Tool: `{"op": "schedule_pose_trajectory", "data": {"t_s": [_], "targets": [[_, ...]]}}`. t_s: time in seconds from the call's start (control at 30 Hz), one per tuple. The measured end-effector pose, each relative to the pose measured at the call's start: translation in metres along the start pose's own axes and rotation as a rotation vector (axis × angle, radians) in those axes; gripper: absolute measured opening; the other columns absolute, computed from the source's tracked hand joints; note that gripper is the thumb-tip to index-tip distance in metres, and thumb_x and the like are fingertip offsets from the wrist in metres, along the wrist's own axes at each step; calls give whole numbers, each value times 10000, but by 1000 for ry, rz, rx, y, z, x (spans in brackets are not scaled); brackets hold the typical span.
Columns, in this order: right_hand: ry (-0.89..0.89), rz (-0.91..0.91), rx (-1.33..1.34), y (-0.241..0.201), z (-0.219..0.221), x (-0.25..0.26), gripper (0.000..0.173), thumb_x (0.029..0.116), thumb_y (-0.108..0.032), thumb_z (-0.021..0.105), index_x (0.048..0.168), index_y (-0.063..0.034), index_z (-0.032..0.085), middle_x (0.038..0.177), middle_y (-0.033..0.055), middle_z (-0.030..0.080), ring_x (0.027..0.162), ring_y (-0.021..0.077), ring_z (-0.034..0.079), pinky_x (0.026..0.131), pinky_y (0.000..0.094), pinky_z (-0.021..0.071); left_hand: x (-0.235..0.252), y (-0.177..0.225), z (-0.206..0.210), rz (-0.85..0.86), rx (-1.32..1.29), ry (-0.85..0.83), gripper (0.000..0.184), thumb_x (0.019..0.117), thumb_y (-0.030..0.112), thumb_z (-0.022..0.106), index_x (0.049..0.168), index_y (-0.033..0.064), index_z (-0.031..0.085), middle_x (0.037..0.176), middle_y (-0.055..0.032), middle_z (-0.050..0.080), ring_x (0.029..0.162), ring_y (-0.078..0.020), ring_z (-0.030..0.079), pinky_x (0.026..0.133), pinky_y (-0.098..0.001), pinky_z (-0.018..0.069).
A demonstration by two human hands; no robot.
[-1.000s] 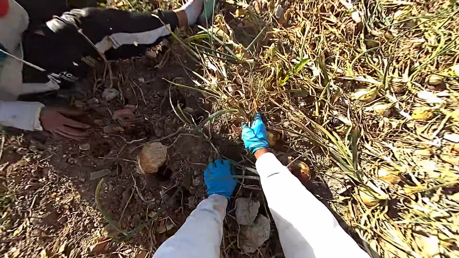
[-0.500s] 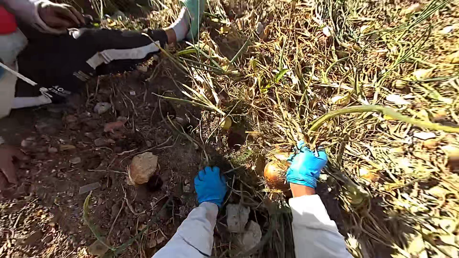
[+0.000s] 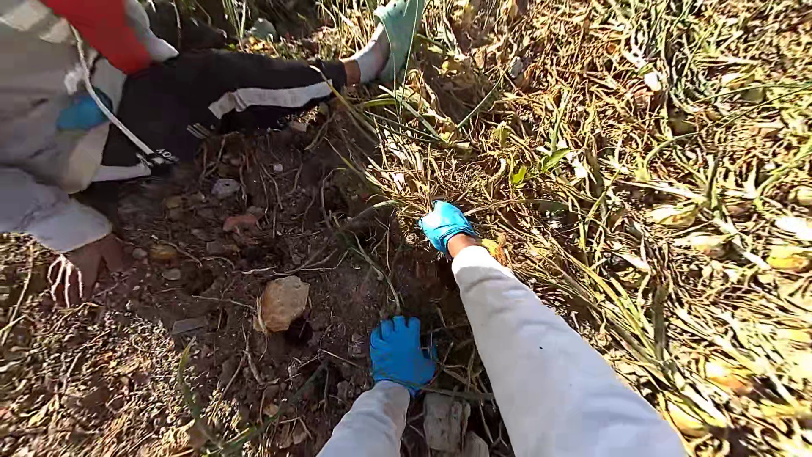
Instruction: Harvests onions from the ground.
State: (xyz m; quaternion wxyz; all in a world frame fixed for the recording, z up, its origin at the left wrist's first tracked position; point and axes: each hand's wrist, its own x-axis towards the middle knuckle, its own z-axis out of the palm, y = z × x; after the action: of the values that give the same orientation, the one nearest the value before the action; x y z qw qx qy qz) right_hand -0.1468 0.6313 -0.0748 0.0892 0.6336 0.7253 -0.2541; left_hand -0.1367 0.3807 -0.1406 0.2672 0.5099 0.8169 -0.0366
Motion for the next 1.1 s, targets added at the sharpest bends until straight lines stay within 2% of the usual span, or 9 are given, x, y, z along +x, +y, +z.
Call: {"op": "schedule_pose_trajectory", "data": {"t_s": [0.23,0.37,0.43,0.5,0.57,0.67,0.73,0.83,1.1], "targets": [[199,92,277,54,30,-79,359,1013,-357,576,1222,-84,678,1057,198,727,1021,393,707,858,642,548,4,-1,7,-5,32,19,644,830,626,638,1335,227,660,1388,-136,622,1302,-390,558,1056,-627,435],[488,385,711,127,14,-127,426,1030,-352,614,1229,24,635,1094,225,688,1019,340,674,900,558,537,3,1,5,-22,22,34,613,862,611,601,1348,240,655,1393,-130,623,1306,-389,558,1067,-628,429],[619,517,958,143,-2,-109,471,1008,-431,639,1257,-36,578,998,121,629,823,213,626,718,435,545,3,2,2,-21,14,33,595,870,593,600,1341,233,658,1378,-136,629,1296,-391,564,1060,-634,430],[632,468,1062,127,-16,-91,494,961,-370,728,1304,-54,567,1036,128,651,805,214,641,687,440,560,2,3,1,-19,1,36,587,870,587,603,1328,225,665,1368,-144,635,1286,-397,571,1049,-637,438],[567,340,1021,98,-13,-67,454,952,-216,728,1337,-48,554,1095,138,666,872,215,664,734,426,573,1,1,1,-21,-11,21,587,871,583,599,1333,226,660,1374,-139,631,1294,-400,564,1058,-636,431],[387,105,844,53,0,-30,534,951,-171,684,1443,-61,510,1310,164,645,1177,263,644,994,488,544,1,1,0,-15,-3,29,569,870,571,604,1314,221,673,1358,-119,645,1285,-379,573,1050,-619,440],[264,12,715,21,7,2,535,916,-297,753,1379,-100,569,1231,158,682,1119,296,673,936,549,565,0,1,1,0,2,48,546,857,556,625,1279,215,686,1316,-125,666,1241,-380,601,1025,-608,462],[109,-25,395,-16,7,30,512,956,-456,670,1341,-125,609,1188,189,702,1116,383,674,911,653,527,0,-1,4,8,13,30,555,826,557,649,1268,222,685,1287,-124,674,1211,-378,613,1004,-611,468],[136,76,251,-31,11,25,402,1037,-369,522,1254,-58,654,1213,225,690,1163,404,658,936,638,521,-2,0,7,9,22,48,568,796,553,668,1260,226,687,1300,-111,672,1214,-372,611,986,-596,483]]}}
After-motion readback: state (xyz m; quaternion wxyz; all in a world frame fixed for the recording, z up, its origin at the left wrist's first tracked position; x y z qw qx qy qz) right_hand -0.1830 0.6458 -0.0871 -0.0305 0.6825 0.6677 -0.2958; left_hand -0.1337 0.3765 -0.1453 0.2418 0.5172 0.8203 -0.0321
